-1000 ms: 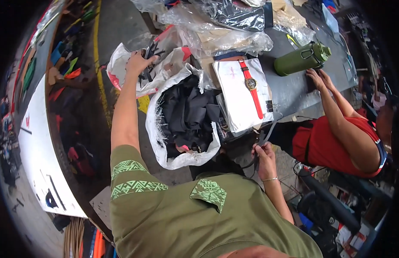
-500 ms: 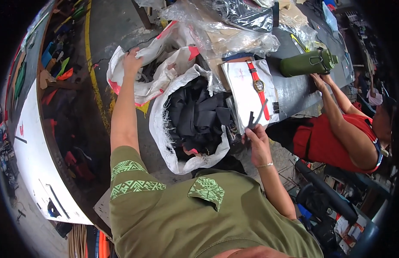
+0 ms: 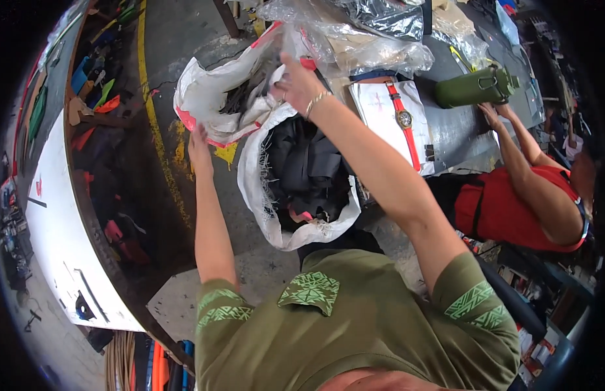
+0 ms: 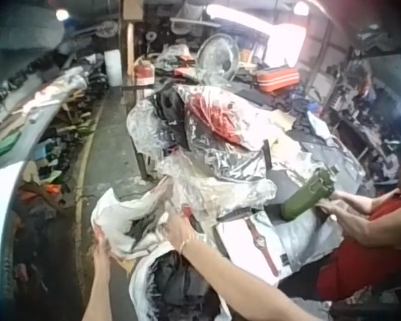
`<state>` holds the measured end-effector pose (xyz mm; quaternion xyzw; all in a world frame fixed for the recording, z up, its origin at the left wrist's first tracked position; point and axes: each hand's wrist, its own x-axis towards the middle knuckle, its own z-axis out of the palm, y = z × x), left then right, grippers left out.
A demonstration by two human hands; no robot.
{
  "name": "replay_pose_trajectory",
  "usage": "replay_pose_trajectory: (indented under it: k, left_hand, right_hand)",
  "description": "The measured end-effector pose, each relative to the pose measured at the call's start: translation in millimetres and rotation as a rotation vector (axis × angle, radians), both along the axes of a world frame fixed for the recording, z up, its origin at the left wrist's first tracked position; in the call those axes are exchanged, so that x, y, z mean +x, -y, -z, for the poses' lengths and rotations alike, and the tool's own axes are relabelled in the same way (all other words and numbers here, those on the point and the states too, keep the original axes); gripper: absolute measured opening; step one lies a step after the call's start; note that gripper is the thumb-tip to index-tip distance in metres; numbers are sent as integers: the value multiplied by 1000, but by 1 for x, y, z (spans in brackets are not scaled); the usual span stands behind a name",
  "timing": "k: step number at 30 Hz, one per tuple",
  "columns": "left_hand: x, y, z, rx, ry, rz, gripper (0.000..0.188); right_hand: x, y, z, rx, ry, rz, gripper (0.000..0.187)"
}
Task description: Cutting rectangular pieces of fabric using a utility knife and a metal ruler on a workbench.
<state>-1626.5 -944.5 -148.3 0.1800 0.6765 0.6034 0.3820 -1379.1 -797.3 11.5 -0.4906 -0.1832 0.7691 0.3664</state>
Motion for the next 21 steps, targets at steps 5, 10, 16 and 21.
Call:
replay_pose_trajectory:
  k: [5, 10, 16, 21]
  left_hand:
    - [25, 136, 2, -165, 70, -180, 32]
    - [76, 177, -31, -205, -76, -165, 26]
    - [191, 102, -151, 80, -686, 307, 36]
    - [360, 104, -195, 309, -531, 773, 24]
  right_hand:
    - [59, 16, 6, 58, 29, -60, 58]
    - [176, 116, 19, 59, -245, -191, 23]
    - [337, 265, 15, 23, -142, 7, 19]
    - [456, 417, 15, 5, -32, 237, 21]
